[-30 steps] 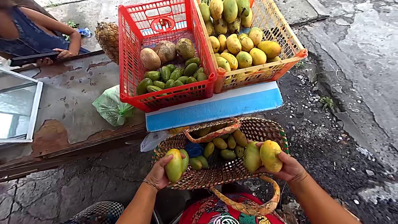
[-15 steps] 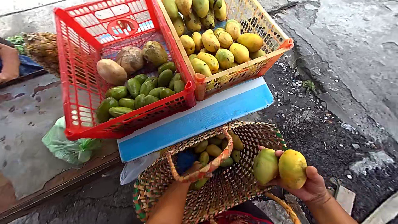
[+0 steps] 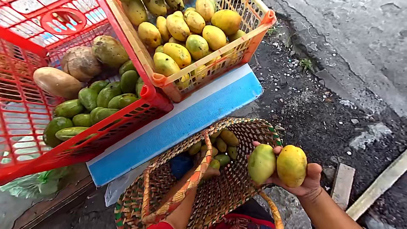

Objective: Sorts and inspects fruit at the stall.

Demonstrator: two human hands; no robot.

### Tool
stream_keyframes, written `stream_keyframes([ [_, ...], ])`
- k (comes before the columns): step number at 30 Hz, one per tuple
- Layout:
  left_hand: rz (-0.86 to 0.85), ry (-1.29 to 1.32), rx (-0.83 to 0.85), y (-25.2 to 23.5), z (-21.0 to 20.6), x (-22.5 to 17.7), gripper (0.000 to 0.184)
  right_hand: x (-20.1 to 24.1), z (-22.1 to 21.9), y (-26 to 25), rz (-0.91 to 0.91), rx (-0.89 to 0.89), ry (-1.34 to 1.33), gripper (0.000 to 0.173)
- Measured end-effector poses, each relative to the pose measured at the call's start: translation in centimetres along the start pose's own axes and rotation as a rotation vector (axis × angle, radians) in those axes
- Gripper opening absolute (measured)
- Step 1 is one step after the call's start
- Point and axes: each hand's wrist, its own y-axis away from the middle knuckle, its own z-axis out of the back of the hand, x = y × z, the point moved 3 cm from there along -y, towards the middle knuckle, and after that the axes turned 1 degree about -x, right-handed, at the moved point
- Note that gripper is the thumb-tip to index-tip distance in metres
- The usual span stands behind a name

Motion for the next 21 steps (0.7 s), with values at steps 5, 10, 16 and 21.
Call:
stream_keyframes([
  [5,0.048,-0.154,-0.007,-1.0,-4.1,2.1,0.076,0.2,0.4,0.5,0.005,0.005,-0.013,0.072],
  [10,0.066,-0.161,0.000,-0.3,-5.9,2.9,0.071,-0.1,0.4,0.1,0.009,0.034,-0.042,0.073],
  [16,-0.085,-0.152,-0.198,-2.3,-1.9,-2.5,0.043,-0.1,0.1,-0.9,0.016,0.051,-0.044,0.072],
  [21,-0.121,-0.254,-0.130,-5.6,-3.5,-5.0,0.080,-0.1,0.0,-0.8,0.012,0.043,-0.033,0.068],
])
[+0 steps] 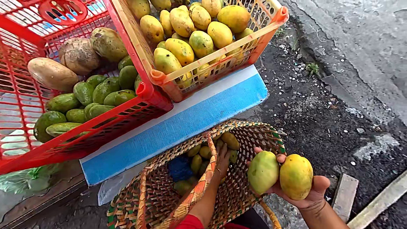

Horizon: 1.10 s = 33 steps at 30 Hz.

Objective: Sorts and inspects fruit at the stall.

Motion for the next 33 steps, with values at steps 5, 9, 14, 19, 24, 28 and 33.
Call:
stream_keyframes([
  [5,0.045,-0.074,0.036,-0.1,-1.4,1.0,0.065,0.0,0.1,0.3,0.019,-0.003,-0.029,0.068],
  [9,0.032,-0.016,-0.071,-0.3,-0.5,0.0,0.080,-0.2,0.2,0.0,0.024,0.013,-0.034,0.069],
  [14,-0.006,-0.046,-0.074,-2.5,-0.3,-1.8,0.076,-0.1,0.4,-0.2,0.018,0.024,-0.036,0.068],
  [19,0.074,-0.143,0.034,-3.3,-1.2,-1.7,0.074,0.0,0.8,0.1,0.008,0.001,-0.043,0.071],
  [24,0.003,-0.068,-0.082,-1.5,1.4,-2.2,0.071,-0.1,0.8,-0.1,0.018,0.035,-0.028,0.070],
  [28,0.084,0.037,-0.331,-1.8,4.1,-2.2,0.070,-0.3,1.0,-0.1,0.016,0.033,-0.054,0.069],
  [33,0.213,0.030,-0.226,-3.9,4.9,-1.5,0.092,-0.4,1.5,0.3,0.010,0.025,-0.056,0.071],
])
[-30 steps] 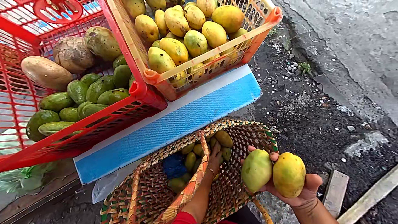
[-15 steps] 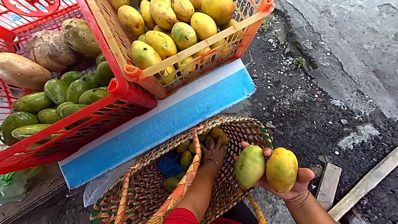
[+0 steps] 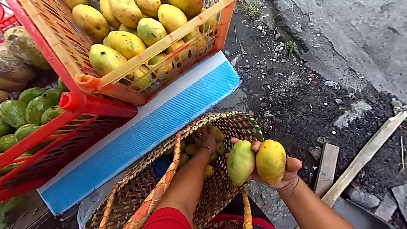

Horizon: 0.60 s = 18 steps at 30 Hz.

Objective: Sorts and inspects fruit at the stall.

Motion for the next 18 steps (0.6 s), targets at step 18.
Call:
stream_keyframes([
  [18,0.104,0.472,-0.248,0.0,-1.7,5.7,0.104,0.3,-0.3,-0.5,-0.010,0.006,0.038,0.069],
])
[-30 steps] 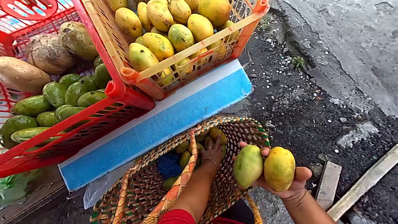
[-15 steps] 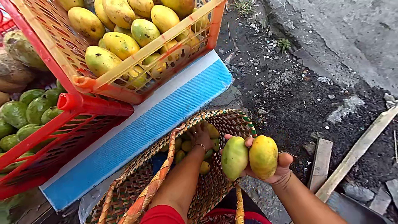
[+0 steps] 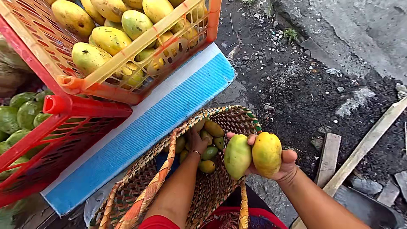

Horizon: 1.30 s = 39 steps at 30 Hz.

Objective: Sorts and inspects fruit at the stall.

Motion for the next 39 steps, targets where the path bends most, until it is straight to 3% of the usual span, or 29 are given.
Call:
stream_keyframes([
  [4,0.001,0.051,-0.139,2.4,1.6,1.3,0.079,0.0,-0.1,-0.1,-0.032,-0.003,0.023,0.071],
  [7,0.086,-0.008,-0.170,3.5,3.0,2.0,0.085,-0.1,-0.1,-0.2,-0.035,0.009,0.015,0.072],
  [11,0.113,-0.072,-0.017,2.8,4.2,1.3,0.096,-0.1,-0.2,-0.3,-0.025,0.005,0.018,0.069],
  [15,0.135,-0.043,0.027,3.0,4.9,0.0,0.097,0.0,-0.1,-0.1,-0.034,-0.002,0.018,0.070],
  [19,0.114,0.081,-0.104,5.1,6.3,-0.2,0.079,0.0,-0.3,-0.1,-0.050,-0.012,0.033,0.070],
  [22,0.220,-0.024,-0.255,5.8,6.7,1.9,0.090,0.0,-0.2,0.0,-0.062,-0.031,0.030,0.072],
  [25,0.348,-0.055,-0.169,6.7,8.1,1.6,0.095,0.0,-0.3,-0.1,-0.071,-0.036,0.050,0.072],
  [27,0.400,-0.041,-0.002,7.1,9.5,1.1,0.092,0.1,-0.5,0.0,-0.083,-0.063,0.051,0.072],
  [30,0.348,0.096,-0.247,4.4,7.9,6.7,0.076,0.1,-0.6,-0.2,-0.095,-0.076,0.050,0.072],
  [33,0.435,0.245,-0.237,2.1,7.7,9.3,0.076,0.2,-0.8,-0.5,-0.100,-0.078,0.062,0.071],
  [39,0.402,0.335,-0.185,1.8,8.9,9.7,0.073,0.2,-0.8,-0.4,-0.091,-0.098,0.047,0.070],
])
